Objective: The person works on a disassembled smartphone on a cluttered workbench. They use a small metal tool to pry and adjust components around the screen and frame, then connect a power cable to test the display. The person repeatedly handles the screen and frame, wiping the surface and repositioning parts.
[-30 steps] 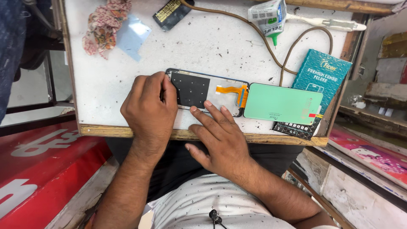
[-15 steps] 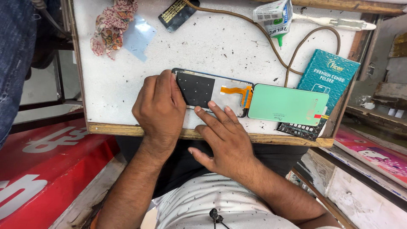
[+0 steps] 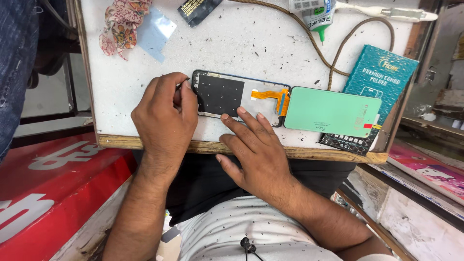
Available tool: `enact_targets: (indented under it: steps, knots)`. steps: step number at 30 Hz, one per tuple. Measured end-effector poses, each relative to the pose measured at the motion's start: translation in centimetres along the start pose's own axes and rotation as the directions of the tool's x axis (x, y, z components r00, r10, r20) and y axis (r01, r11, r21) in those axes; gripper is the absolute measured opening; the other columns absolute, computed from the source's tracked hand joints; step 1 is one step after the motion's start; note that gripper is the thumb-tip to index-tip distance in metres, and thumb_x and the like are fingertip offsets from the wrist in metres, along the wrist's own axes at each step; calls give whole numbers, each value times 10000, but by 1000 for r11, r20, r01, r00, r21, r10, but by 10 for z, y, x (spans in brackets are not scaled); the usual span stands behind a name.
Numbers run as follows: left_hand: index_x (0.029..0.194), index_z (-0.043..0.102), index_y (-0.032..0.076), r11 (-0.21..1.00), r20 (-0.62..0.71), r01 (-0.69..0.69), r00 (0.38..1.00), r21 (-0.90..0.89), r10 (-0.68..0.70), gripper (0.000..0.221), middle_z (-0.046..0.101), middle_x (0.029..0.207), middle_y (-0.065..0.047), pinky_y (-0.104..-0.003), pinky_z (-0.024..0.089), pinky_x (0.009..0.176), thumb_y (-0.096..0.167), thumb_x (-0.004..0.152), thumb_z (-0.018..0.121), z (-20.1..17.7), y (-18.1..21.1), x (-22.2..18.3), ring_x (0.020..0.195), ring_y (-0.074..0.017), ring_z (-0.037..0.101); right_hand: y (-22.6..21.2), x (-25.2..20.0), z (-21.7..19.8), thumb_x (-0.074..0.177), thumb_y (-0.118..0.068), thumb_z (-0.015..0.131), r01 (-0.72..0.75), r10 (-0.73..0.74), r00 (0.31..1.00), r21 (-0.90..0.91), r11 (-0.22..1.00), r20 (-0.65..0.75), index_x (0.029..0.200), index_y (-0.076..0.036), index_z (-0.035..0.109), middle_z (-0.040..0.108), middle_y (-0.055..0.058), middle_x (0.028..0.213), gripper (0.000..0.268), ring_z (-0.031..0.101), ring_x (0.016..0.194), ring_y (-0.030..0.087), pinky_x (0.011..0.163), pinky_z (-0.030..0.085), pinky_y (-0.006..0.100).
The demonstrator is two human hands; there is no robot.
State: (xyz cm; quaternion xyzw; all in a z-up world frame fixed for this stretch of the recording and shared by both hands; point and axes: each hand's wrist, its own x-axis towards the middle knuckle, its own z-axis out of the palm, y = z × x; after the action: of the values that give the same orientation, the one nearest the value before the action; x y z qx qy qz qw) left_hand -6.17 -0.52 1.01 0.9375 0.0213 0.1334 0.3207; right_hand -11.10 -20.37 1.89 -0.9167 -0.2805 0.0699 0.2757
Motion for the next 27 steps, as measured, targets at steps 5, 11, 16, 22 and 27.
enact_targets:
  steps: [5, 11, 16, 22, 27]
  knots:
    - [1122, 699, 40, 997, -18, -58, 998, 45, 59, 112, 704, 943, -71, -324, 583, 637, 34, 1014, 731, 2, 2, 4, 746, -190, 723, -7, 6, -6, 908, -290, 787, -8, 9, 999, 15, 1000, -45, 1261, -113, 666, 536, 137, 1488, 414, 435, 1462, 344, 1213, 352, 579]
    - [1132, 717, 49, 989, 13, -90, 996, 116, 89, 115, 688, 923, -75, -335, 572, 614, 55, 1021, 749, 3, 4, 9, 736, -206, 717, -4, 27, 1, 938, -319, 761, 74, -74, 997, -1, 997, -36, 1398, -106, 626, 428, 207, 1588, 525, 358, 1518, 381, 1247, 302, 565]
    - [1148, 719, 54, 984, 12, -123, 992, 126, 122, 116, 677, 921, -76, -353, 567, 620, 67, 1037, 750, 3, 1, 7, 730, -224, 708, 0, 30, 10, 946, -387, 739, 73, -71, 997, -72, 995, 23, 1382, -114, 628, 389, 194, 1614, 526, 314, 1534, 361, 1243, 287, 572]
    - [1152, 720, 27, 972, 42, -135, 991, 191, 130, 126, 656, 889, -61, -285, 545, 551, 72, 1039, 753, 8, 0, 7, 665, -147, 676, 3, 29, 18, 966, -439, 717, 52, -51, 998, -47, 998, 29, 1341, -112, 643, 382, 189, 1613, 503, 300, 1536, 351, 1253, 272, 566]
    - [1166, 713, 15, 959, 33, -173, 985, 224, 170, 122, 651, 900, -57, -261, 537, 550, 69, 1063, 750, 12, -2, 6, 674, -124, 662, 4, 28, 18, 977, -434, 722, 50, -49, 998, -43, 998, 26, 1340, -108, 650, 385, 180, 1623, 493, 296, 1549, 341, 1265, 274, 555]
